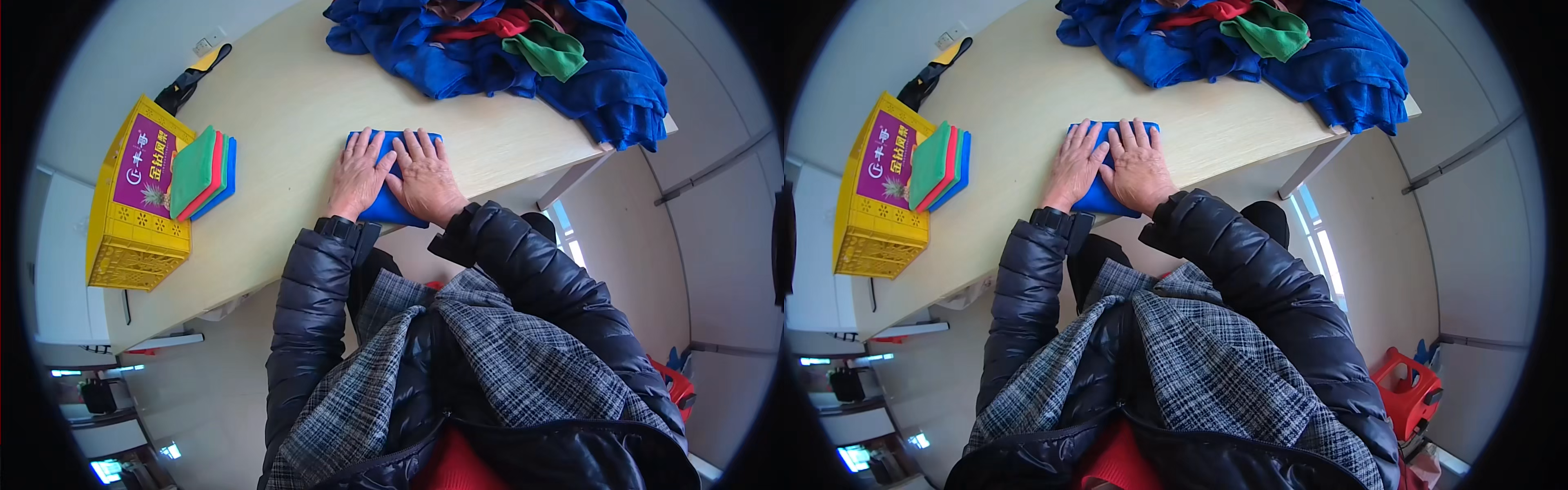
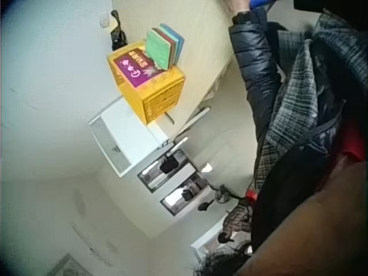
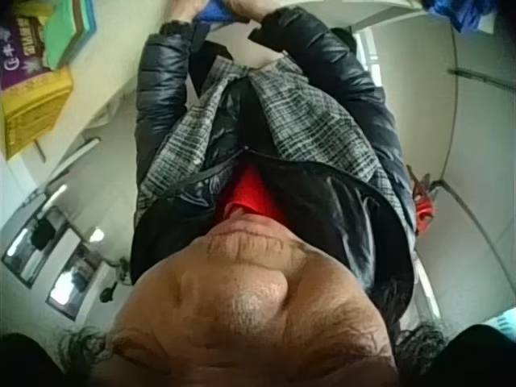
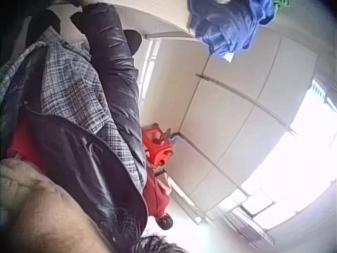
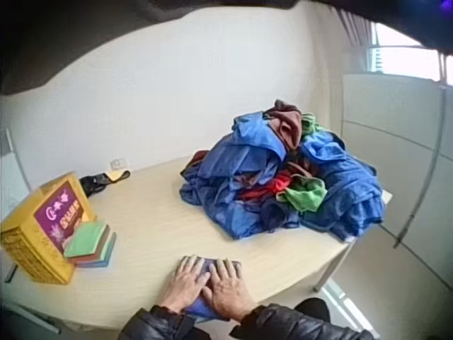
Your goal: Folding pieces of blue fabric at a table in a factory.
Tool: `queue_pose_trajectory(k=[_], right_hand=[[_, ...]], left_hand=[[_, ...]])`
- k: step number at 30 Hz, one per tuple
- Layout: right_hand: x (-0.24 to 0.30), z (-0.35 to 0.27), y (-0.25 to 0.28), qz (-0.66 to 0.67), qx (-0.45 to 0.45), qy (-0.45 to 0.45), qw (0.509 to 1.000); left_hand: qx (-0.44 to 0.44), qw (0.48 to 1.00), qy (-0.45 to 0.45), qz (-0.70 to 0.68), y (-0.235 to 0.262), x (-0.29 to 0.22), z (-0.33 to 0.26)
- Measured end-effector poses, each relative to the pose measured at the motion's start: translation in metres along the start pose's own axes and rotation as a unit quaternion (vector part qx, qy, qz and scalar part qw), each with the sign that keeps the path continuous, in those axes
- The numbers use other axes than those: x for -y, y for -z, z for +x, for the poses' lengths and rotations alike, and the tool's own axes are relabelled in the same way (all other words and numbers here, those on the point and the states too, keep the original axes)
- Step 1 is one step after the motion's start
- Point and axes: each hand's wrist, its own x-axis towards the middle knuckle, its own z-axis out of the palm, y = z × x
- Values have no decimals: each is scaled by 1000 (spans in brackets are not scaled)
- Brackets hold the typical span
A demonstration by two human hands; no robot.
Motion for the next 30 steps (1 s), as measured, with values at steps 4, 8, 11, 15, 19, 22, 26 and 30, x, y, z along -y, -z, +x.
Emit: queue_pose_trajectory(k=[4, 8, 11, 15, 19, 22, 26, 30], right_hand=[[5, 2, 11, 3, 15, -18, 1000], [1, -6, 15, 8, 11, -4, 1000], [-4, -13, 21, 48, 11, 2, 999], [-16, -21, 32, -3, 27, -20, 999], [2, -25, 41, -4, -19, 6, 1000], [30, -39, 27, 16, 0, 30, 999], [25, -46, 23, 4, 19, 60, 998], [15, -58, 26, 1, 28, 48, 998]], left_hand=[[-24, 998, 41, -31, 5, 3, 3], [-36, 997, 60, -31, 3, 2, -4], [-34, 994, 100, -34, 8, 5, -17], [6, 988, 154, 7, 28, 2, -40], [-114, 989, 79, 55, 29, -17, -63], [-108, 992, 42, 58, 12, -23, -68], [-106, 992, 26, 63, 7, -25, -69], [-97, 993, 38, 62, 11, -30, -73]])
